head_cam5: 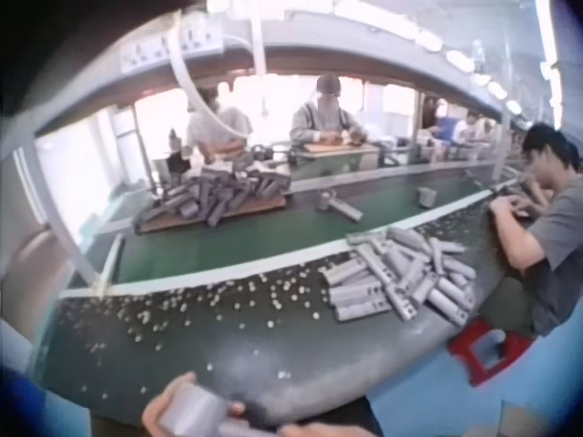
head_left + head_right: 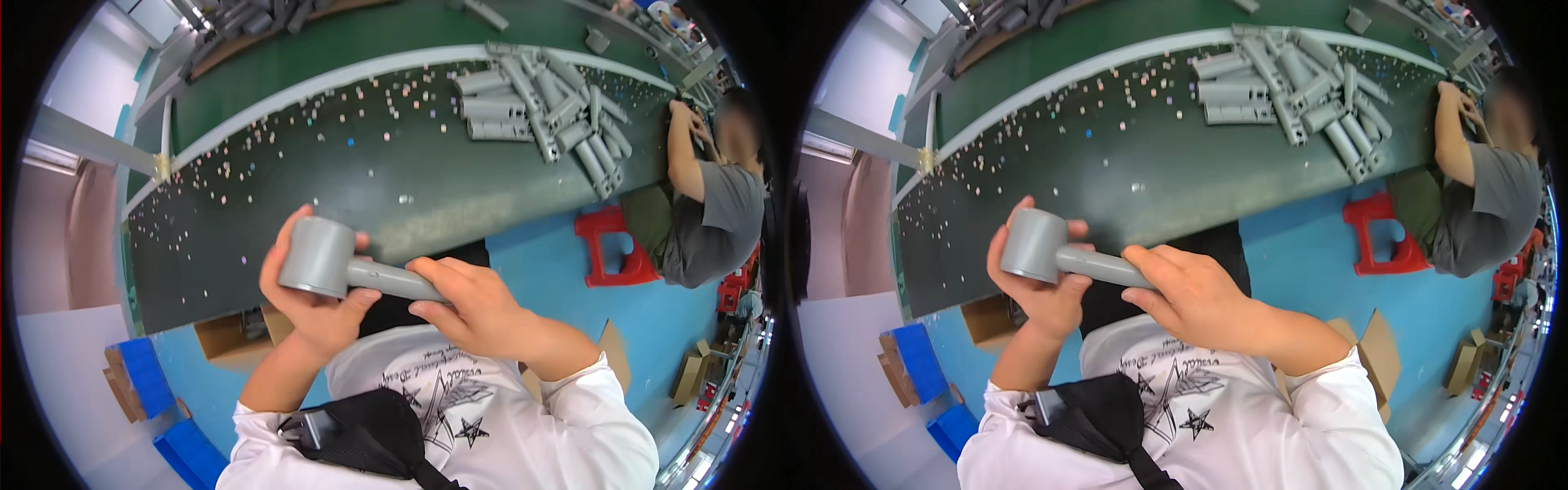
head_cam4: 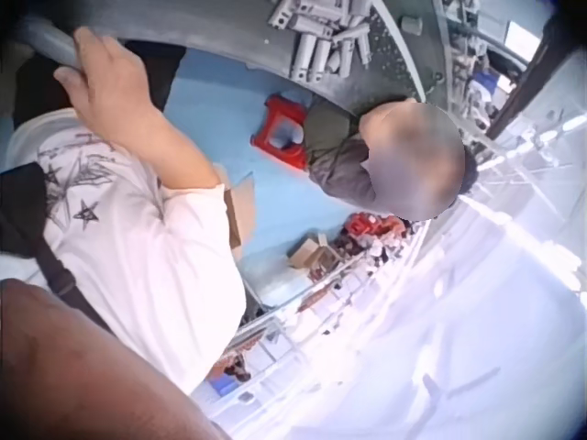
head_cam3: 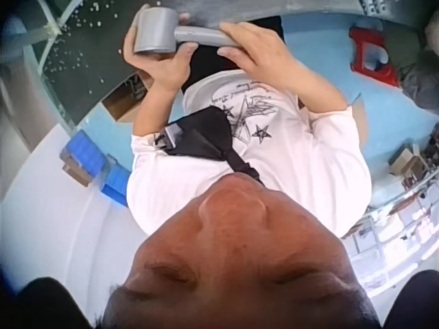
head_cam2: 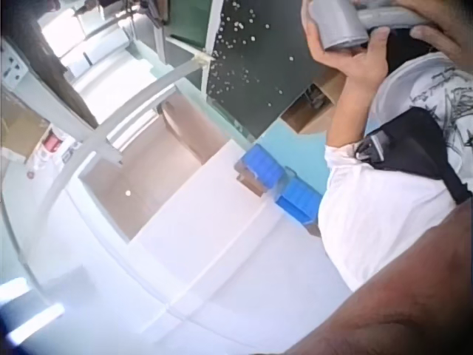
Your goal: Manually assemble parts of a handheld electronic device at a factory conveyor belt station.
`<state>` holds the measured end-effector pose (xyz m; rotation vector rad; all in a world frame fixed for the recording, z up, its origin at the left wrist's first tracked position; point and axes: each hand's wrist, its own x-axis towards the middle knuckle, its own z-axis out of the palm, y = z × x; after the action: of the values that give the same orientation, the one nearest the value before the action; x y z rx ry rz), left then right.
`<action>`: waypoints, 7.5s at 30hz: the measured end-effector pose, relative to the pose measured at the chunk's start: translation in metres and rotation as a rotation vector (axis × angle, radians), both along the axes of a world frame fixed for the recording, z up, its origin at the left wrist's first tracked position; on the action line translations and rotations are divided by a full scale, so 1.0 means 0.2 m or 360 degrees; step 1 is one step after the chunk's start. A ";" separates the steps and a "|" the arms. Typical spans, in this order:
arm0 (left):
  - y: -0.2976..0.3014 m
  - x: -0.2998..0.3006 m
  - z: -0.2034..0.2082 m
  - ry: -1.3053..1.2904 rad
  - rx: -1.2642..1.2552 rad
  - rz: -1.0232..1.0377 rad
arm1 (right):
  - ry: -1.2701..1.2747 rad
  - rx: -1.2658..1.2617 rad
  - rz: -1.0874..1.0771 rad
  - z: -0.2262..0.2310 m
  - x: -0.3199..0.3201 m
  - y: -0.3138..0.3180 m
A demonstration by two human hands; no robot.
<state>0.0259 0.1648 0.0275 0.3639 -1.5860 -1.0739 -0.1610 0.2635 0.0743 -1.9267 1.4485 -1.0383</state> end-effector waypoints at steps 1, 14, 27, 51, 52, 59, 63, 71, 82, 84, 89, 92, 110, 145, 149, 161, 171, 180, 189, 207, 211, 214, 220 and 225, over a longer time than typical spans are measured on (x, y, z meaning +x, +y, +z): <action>-0.03 0.00 0.02 -0.0054 -0.0075 -0.0019 | 0.0036 -0.0017 -0.0076 -0.01 0.01 -0.02; -0.83 -0.23 -0.09 -0.0988 -0.0090 -0.0098 | -0.0282 -0.0095 -0.0895 -0.04 -0.53 -1.72; -0.83 -0.18 -0.05 -0.0921 0.0166 -0.0328 | -0.0001 -0.0039 -0.0585 0.14 -0.74 -3.14; -0.85 -0.14 -0.02 -0.1044 0.0160 -0.0200 | 0.0392 -0.0557 -0.0920 0.13 -0.79 -2.84; -0.86 -0.13 -0.02 -0.0999 0.0154 -0.0193 | 0.0425 -0.0469 -0.0863 0.17 -0.71 -2.94; -0.87 -0.20 -0.03 -0.0850 0.0156 -0.0273 | 0.0239 -0.0337 -0.0820 0.11 -0.89 -3.23; -0.86 -0.21 0.01 -0.1015 0.0132 -0.0326 | 0.1170 -0.1073 -0.1256 -0.06 -1.49 -2.93; -0.85 -0.19 -0.01 -0.1091 0.0280 -0.0244 | 0.1301 0.0848 -0.2173 -0.04 -2.24 -1.60; -0.72 -0.20 0.06 -0.1060 -0.0532 0.0273 | -0.1085 0.0450 -0.0481 0.30 -0.99 -1.05; -0.60 -0.24 0.18 -0.1166 -0.0998 0.0323 | -0.1465 0.0805 -0.0218 0.30 -0.67 -0.77; -0.28 -0.24 0.19 -0.1299 -0.1398 0.0266 | -0.2294 0.1343 0.0123 0.03 -0.29 -0.32; -0.20 -0.17 0.12 -0.1069 -0.1245 0.0157 | -0.2181 0.1365 0.0175 0.02 -0.25 -0.20; 0.21 0.10 -0.06 0.0173 0.1417 -0.0318 | 0.0718 -0.0209 -0.0201 -0.20 -0.54 -0.59; 0.23 0.15 -0.05 0.0474 0.1638 -0.0499 | 0.0249 -0.0120 -0.0920 -0.22 -0.39 -0.29; 0.23 0.15 -0.04 0.0413 0.1658 -0.0457 | 0.0937 -0.0377 -0.0319 -0.17 -0.32 -0.35; 0.24 0.11 -0.03 0.0404 0.1516 -0.0493 | 0.0617 -0.0204 -0.0427 -0.21 -0.25 -0.24; 0.24 0.05 -0.07 0.0346 0.1451 -0.0411 | -0.0242 -0.0226 -0.0186 -0.17 0.18 0.03; 0.26 0.05 -0.06 0.0269 0.1407 -0.0408 | -0.0044 -0.0315 -0.0218 -0.19 0.19 0.00; 0.26 0.04 -0.11 0.0181 0.1207 -0.0376 | 0.0052 -0.0341 -0.0304 -0.20 0.23 0.01; 0.30 0.04 -0.08 0.0191 0.1134 -0.0430 | 0.0271 -0.0388 -0.0391 -0.15 0.27 0.01; 0.28 0.02 -0.06 0.0057 0.1085 -0.0437 | 0.0459 -0.0540 -0.0419 -0.17 0.28 0.00; 0.27 0.02 -0.05 0.0180 0.1249 -0.0468 | 0.0289 -0.0484 -0.0308 -0.20 0.28 0.00; 0.26 0.04 -0.08 0.0269 0.1380 -0.0532 | -0.0383 0.0072 -0.0279 -0.26 0.19 0.08; 0.26 0.05 -0.09 0.0258 0.1209 -0.0580 | -0.1167 0.0873 -0.0127 -0.20 0.21 0.10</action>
<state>0.0358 0.2165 0.0090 0.4815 -1.0688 -1.9343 -0.1196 0.2844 0.0336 -0.9597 1.2013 -1.0767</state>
